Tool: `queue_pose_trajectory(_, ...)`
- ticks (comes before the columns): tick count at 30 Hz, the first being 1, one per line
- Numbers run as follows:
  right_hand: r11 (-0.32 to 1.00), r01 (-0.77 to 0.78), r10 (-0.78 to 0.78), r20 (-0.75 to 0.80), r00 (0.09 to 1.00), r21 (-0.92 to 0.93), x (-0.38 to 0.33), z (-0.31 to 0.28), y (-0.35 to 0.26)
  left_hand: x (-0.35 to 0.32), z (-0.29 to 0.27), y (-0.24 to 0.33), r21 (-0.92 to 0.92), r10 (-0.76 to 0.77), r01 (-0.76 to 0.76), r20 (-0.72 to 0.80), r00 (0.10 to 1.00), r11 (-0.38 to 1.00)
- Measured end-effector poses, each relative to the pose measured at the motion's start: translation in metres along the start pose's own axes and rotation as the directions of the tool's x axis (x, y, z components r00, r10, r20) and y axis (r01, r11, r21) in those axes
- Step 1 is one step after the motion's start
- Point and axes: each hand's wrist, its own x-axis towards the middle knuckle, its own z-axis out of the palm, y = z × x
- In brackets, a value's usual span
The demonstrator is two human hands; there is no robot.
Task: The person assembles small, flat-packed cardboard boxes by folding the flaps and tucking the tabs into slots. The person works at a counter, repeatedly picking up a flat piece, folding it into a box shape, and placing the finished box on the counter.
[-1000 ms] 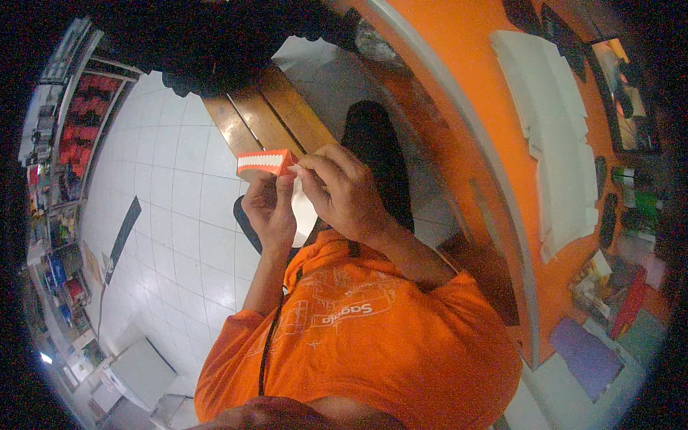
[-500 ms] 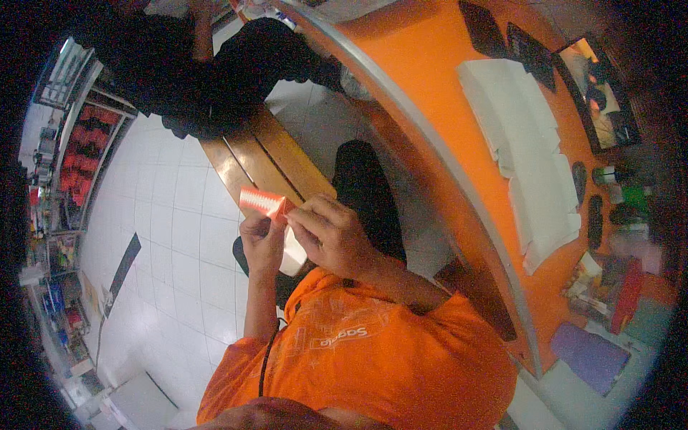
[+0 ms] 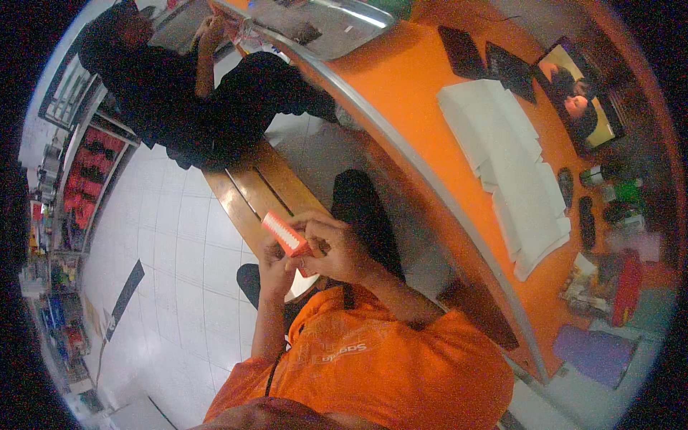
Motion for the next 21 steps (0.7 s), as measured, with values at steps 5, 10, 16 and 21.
queue_pose_trajectory(5,0.970,-0.241,0.244,0.100,0.965,-0.045,-0.016,-0.005,0.015,-0.005,0.004,0.020,0.508,0.090,-0.130,0.103,0.991,0.851)
queue_pose_trajectory(10,0.934,-0.311,0.307,0.050,0.950,0.178,-0.017,0.001,0.023,-0.023,0.006,0.024,0.576,0.051,-0.247,0.334,0.941,0.779)
queue_pose_trajectory(16,0.916,-0.355,0.298,0.276,0.914,0.185,-0.023,-0.002,0.023,-0.027,0.016,-0.015,0.534,0.048,-0.052,0.020,0.999,0.844)
queue_pose_trajectory(21,0.821,-0.549,0.448,0.419,0.790,0.156,-0.025,-0.006,0.016,-0.025,0.014,-0.028,0.430,-0.097,0.043,0.105,0.990,0.902)
